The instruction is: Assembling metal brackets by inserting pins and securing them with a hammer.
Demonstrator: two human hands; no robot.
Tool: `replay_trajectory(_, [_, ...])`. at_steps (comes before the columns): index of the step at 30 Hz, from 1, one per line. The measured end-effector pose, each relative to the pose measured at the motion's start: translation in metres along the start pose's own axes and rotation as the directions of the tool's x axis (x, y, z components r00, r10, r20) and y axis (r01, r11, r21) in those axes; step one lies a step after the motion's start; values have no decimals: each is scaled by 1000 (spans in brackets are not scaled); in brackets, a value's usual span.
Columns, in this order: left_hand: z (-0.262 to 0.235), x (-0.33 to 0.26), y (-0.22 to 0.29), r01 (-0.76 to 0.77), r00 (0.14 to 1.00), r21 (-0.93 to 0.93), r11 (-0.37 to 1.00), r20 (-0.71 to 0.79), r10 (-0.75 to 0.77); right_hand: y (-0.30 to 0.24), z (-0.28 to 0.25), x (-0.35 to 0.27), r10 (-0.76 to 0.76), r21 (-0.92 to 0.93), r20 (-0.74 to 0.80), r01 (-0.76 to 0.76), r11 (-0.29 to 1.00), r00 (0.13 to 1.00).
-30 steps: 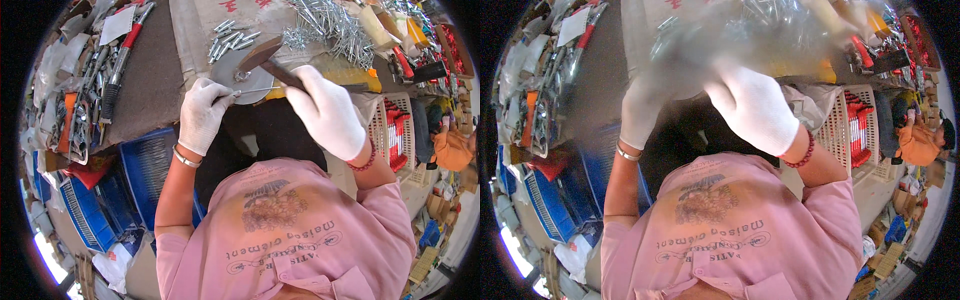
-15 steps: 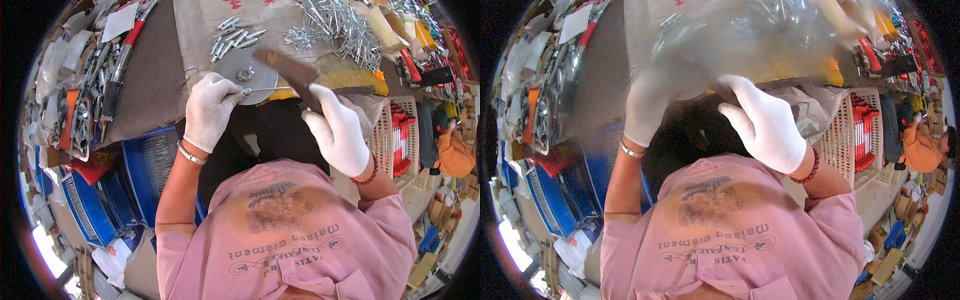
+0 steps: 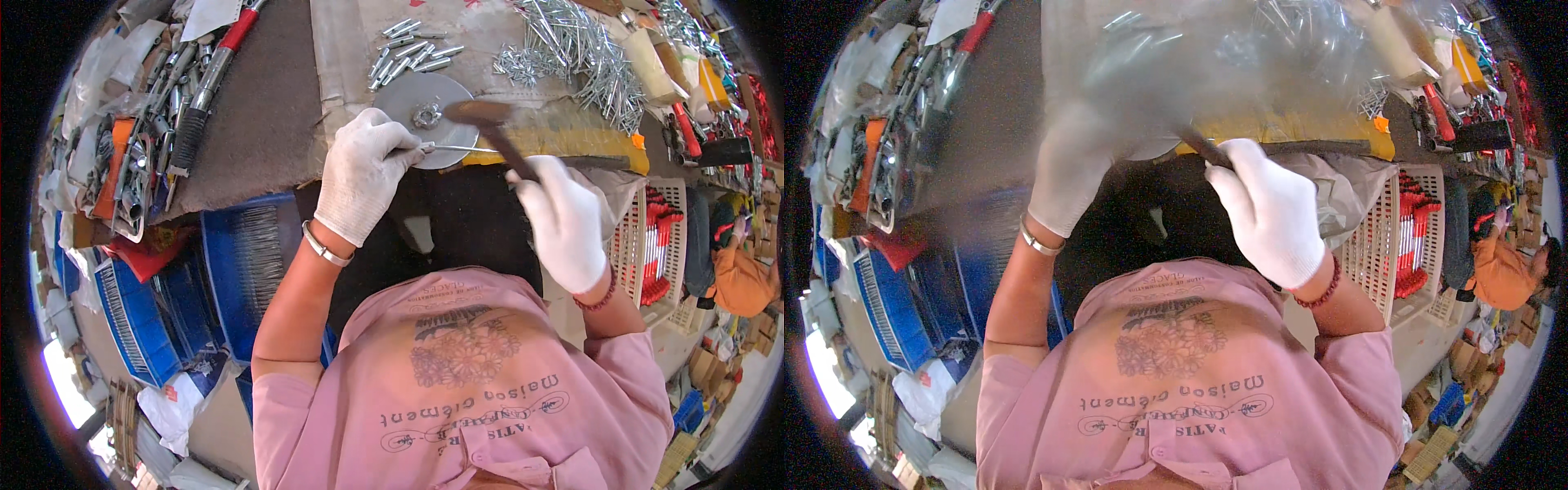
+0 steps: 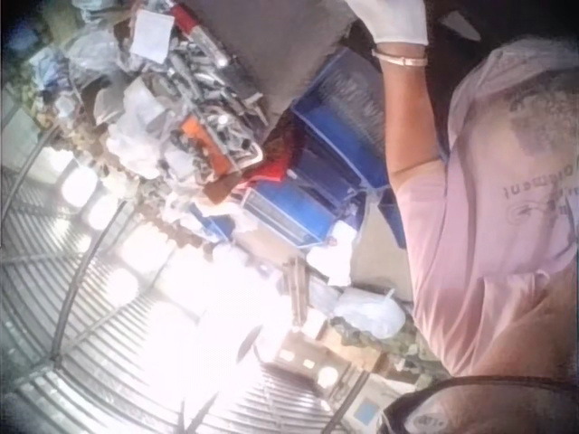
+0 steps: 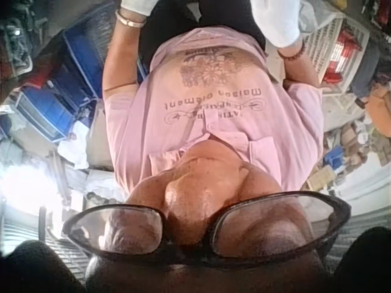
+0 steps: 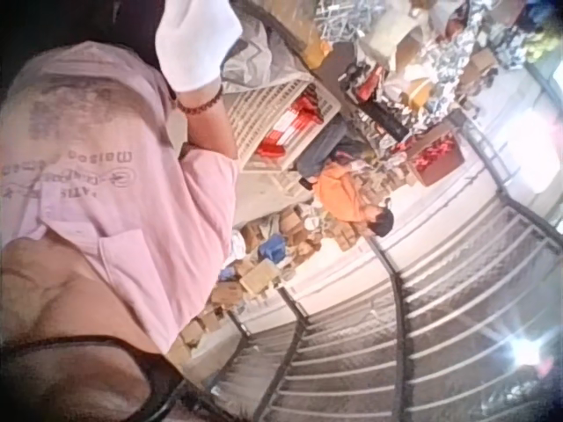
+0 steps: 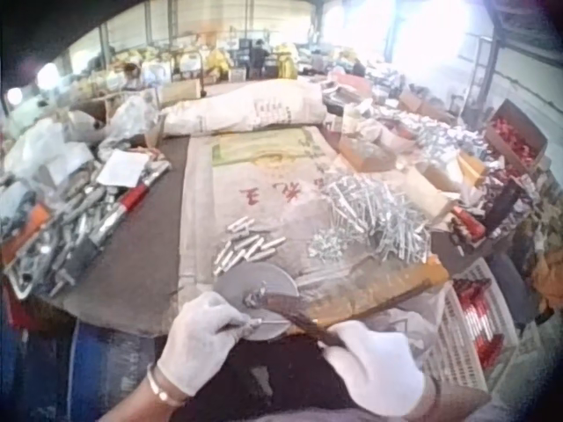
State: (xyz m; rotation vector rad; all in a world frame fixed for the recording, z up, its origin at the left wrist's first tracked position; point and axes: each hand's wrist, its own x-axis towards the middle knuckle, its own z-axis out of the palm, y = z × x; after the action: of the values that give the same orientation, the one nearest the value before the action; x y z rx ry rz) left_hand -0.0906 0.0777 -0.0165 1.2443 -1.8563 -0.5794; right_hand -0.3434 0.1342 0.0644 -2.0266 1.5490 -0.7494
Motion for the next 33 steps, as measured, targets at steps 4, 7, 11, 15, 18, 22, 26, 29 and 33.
replay_trajectory(4, [-2,5,7,-39,999,46,998,-7,39,8,13,-5,-200,-137,-40,193,972,979])
replay_trajectory(7, [-3,-2,5,7,1000,57,998,-4,-6,29,34,-12,-42,-143,135,61,988,990])
replay_trajectory(11, [-5,1,8,-10,1000,12,1000,-4,10,21,10,-10,104,231,107,-127,965,989])
replay_trajectory(15, [-6,3,10,-92,996,117,989,15,91,11,-15,-13,295,494,217,-365,789,931])
replay_trajectory(18, [-10,-2,13,-124,992,199,972,61,114,12,-17,-19,315,598,273,-417,685,909])
replay_trajectory(22, [-20,-11,38,292,956,-122,949,59,-286,21,-14,-26,362,652,312,-476,591,878])
replay_trajectory(26, [-26,-30,38,532,799,-704,471,233,-554,29,-8,-31,358,669,370,-514,537,857])
replay_trajectory(29, [-28,-38,30,484,800,-825,291,283,-529,29,-6,-31,346,672,395,-524,523,851])
replay_trajectory(33, [-32,-35,45,436,751,-899,47,335,-569,29,-3,-30,303,647,428,-523,555,852])
